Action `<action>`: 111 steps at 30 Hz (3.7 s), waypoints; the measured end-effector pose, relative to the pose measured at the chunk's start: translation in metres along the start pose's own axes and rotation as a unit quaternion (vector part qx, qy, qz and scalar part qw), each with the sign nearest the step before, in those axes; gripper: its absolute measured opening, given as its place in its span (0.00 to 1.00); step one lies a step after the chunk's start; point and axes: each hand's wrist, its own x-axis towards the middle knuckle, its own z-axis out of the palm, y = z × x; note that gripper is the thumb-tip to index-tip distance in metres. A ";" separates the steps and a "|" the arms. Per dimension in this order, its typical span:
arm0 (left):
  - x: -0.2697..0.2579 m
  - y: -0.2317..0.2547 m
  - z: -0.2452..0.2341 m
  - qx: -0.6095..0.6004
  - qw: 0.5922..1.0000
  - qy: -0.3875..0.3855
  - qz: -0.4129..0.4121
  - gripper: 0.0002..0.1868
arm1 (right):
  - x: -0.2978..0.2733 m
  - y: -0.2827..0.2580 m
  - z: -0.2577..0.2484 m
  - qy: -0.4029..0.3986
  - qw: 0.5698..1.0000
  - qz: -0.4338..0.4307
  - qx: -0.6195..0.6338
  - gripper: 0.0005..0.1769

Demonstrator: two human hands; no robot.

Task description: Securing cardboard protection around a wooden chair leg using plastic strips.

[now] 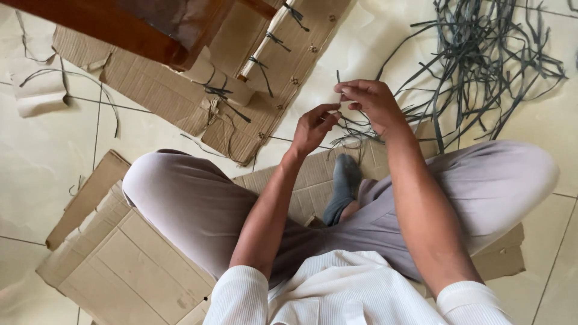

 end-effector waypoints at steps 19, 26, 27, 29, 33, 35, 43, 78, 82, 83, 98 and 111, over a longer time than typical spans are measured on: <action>0.012 -0.106 -0.054 -0.300 0.897 0.323 -0.021 0.09 | 0.053 0.069 0.050 -0.113 0.977 -0.019 -0.182 0.16; -0.003 -0.108 -0.097 -0.350 0.829 0.436 -0.003 0.07 | 0.070 0.020 0.073 0.005 1.000 0.022 -0.001 0.08; -0.005 -0.107 -0.106 -0.361 0.809 0.464 0.003 0.06 | 0.076 0.016 0.076 0.032 0.997 0.030 0.071 0.07; -0.002 -0.118 -0.127 -0.342 0.799 0.494 0.042 0.06 | 0.090 0.006 0.087 0.039 0.993 0.012 0.115 0.06; -0.008 -0.081 -0.165 -0.111 0.789 0.597 0.091 0.11 | 0.102 -0.025 0.121 0.025 0.981 -0.025 0.191 0.04; -0.012 -0.045 -0.185 -0.100 0.783 0.610 0.076 0.15 | 0.110 -0.034 0.140 0.003 0.986 -0.020 0.165 0.04; -0.008 0.037 -0.241 0.072 0.870 0.485 0.062 0.12 | 0.213 0.007 0.150 -0.133 0.985 -0.081 -0.078 0.10; -0.020 -0.016 -0.187 0.062 0.887 0.456 -0.020 0.13 | 0.126 0.069 0.181 -0.017 0.996 -0.074 -0.036 0.11; -0.033 0.000 -0.177 0.040 0.887 0.455 -0.071 0.12 | 0.104 0.063 0.179 0.004 0.996 -0.081 -0.026 0.11; -0.035 0.004 -0.175 0.020 0.880 0.464 -0.101 0.12 | 0.098 0.057 0.180 0.014 0.997 -0.074 -0.030 0.11; -0.045 -0.025 -0.121 -0.315 0.862 0.394 0.053 0.07 | 0.050 0.055 0.204 0.049 0.997 -0.035 0.053 0.08; -0.035 -0.014 -0.134 -0.359 0.865 0.350 -0.014 0.07 | 0.042 0.084 0.223 0.005 0.996 -0.080 -0.030 0.09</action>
